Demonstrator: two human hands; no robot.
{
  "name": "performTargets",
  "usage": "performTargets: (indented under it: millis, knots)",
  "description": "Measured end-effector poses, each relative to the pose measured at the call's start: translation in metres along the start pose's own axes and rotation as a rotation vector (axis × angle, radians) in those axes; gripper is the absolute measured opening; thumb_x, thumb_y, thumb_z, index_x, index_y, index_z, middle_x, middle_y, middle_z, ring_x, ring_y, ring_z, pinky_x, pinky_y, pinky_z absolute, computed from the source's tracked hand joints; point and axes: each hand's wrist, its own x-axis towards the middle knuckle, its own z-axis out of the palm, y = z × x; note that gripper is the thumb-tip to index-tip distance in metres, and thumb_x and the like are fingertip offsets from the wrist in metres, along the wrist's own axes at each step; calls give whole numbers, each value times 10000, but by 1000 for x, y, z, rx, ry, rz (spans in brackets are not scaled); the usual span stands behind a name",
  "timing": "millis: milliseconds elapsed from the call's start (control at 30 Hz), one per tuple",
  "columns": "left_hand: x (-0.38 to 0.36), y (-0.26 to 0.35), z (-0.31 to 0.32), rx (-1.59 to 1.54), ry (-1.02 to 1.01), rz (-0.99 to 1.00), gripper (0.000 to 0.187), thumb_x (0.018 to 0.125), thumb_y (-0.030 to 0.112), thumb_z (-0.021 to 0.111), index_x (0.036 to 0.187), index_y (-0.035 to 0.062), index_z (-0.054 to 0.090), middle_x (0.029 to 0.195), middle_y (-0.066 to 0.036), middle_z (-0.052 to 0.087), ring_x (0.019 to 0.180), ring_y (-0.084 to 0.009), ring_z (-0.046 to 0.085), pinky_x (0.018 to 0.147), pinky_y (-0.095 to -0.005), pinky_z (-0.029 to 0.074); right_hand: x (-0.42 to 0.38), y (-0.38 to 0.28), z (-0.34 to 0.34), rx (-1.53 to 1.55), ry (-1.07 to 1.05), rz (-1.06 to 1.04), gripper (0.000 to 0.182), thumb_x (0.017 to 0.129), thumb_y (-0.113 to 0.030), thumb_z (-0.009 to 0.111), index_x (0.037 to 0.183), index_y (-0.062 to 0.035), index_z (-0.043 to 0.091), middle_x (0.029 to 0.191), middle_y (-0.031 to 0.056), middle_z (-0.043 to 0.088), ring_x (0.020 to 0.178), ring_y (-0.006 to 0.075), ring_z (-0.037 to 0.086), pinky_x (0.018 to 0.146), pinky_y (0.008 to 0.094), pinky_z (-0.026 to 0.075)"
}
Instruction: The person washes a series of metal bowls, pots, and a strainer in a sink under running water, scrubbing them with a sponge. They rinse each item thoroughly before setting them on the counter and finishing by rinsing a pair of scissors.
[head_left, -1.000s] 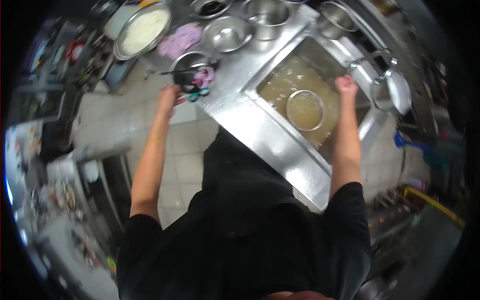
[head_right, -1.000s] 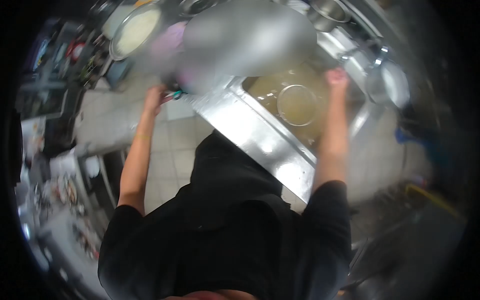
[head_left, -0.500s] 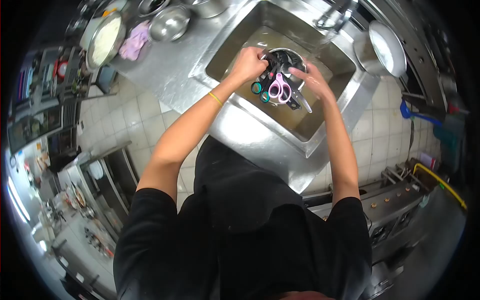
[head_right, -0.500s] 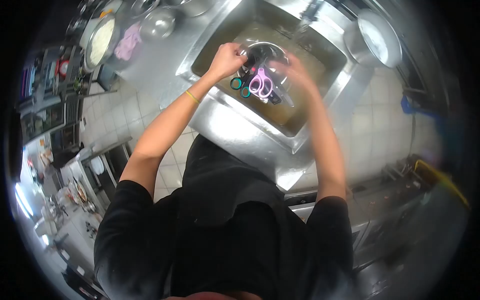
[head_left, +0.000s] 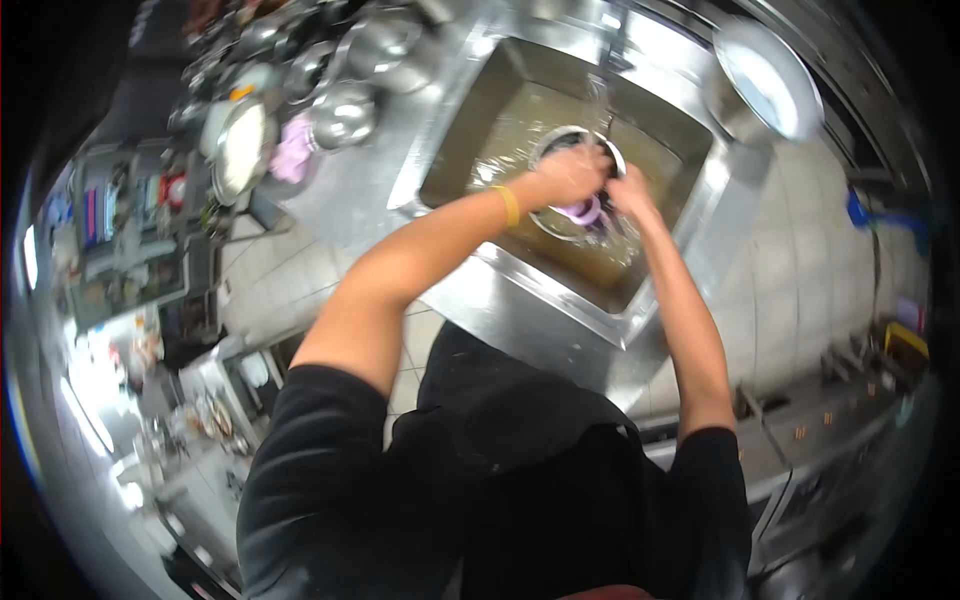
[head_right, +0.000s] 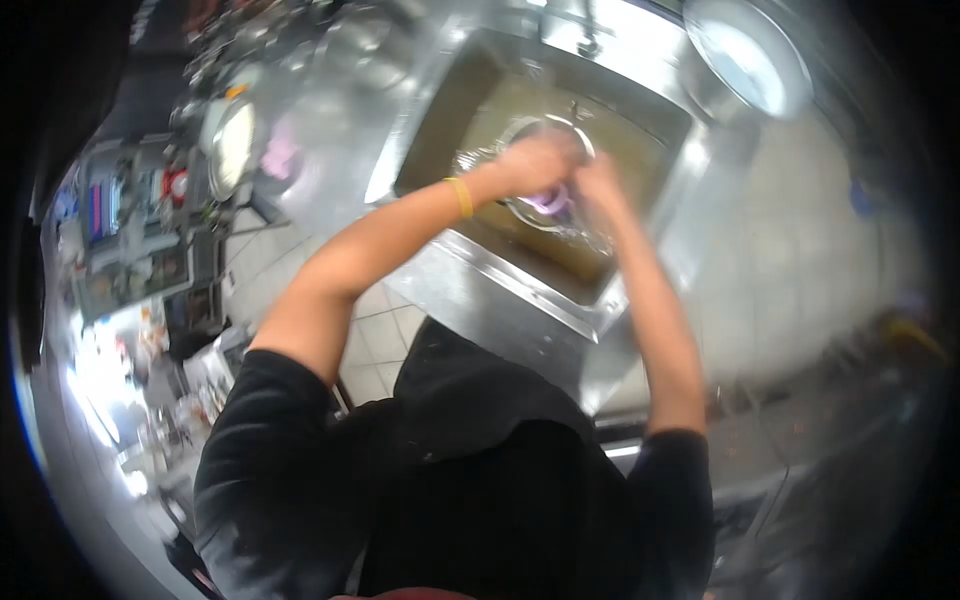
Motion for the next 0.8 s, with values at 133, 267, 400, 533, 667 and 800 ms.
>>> performTargets:
  millis: [133, 267, 400, 533, 667, 800]
  knots:
    - [19, 13, 31, 298, -267, -687, 592, 727, 213, 574, 1253, 24, 379, 919, -161, 604, 794, -297, 616, 650, -348, 496, -6, -32, -9, -190, 55, -168, 317, 716, -105, 538, 1027, -60, 584, 930, 168, 629, 824, 280, 624, 708, 386, 480]
    - [26, -1, 14, -173, -370, -760, 407, 676, 278, 600, 1055, 130, 612, 853, -100, 646, 818, -237, 628, 648, -365, 495, 33, 13, 4, 10, 19, 92, 289, 679, -23, 512, 954, 33, 578, 771, 177, 615, 538, 254, 615, 374, 333, 487]
    - [19, -25, 7, -388, -484, -864, 600, 644, 377, 619, 1174, 115, 516, 970, -147, 627, 924, -241, 608, 735, -381, 485, 37, 7, 10, -21, 5, -3, 276, 671, -13, 528, 933, 68, 562, 708, 157, 602, 508, 239, 607, 337, 323, 464]
    - [11, -14, 32, -914, -39, -1216, 941, 658, 496, 623, 1318, -43, 224, 1120, -192, 554, 1067, -300, 524, 873, -368, 418, -20, -80, 2, -126, 15, -115, 207, 684, -2, 507, 860, 87, 571, 676, 198, 605, 514, 266, 621, 341, 354, 462]
    - [24, -19, 108, -1377, 533, -1338, 706, 772, 321, 593, 1291, -36, 276, 1095, -164, 567, 1053, -243, 525, 837, -343, 435, -43, -101, 14, -566, 257, -451, 174, 679, -69, 560, 774, 70, 606, 640, 277, 566, 650, 390, 604, 551, 442, 478]
    - [18, 10, 125, -2250, 522, -800, 183, 774, 206, 521, 762, 30, 574, 798, -129, 616, 737, -213, 595, 649, -337, 480, -36, -61, 16, -669, 205, -397, 299, 743, -133, 520, 1029, -75, 588, 881, 293, 558, 738, 403, 592, 638, 458, 468]
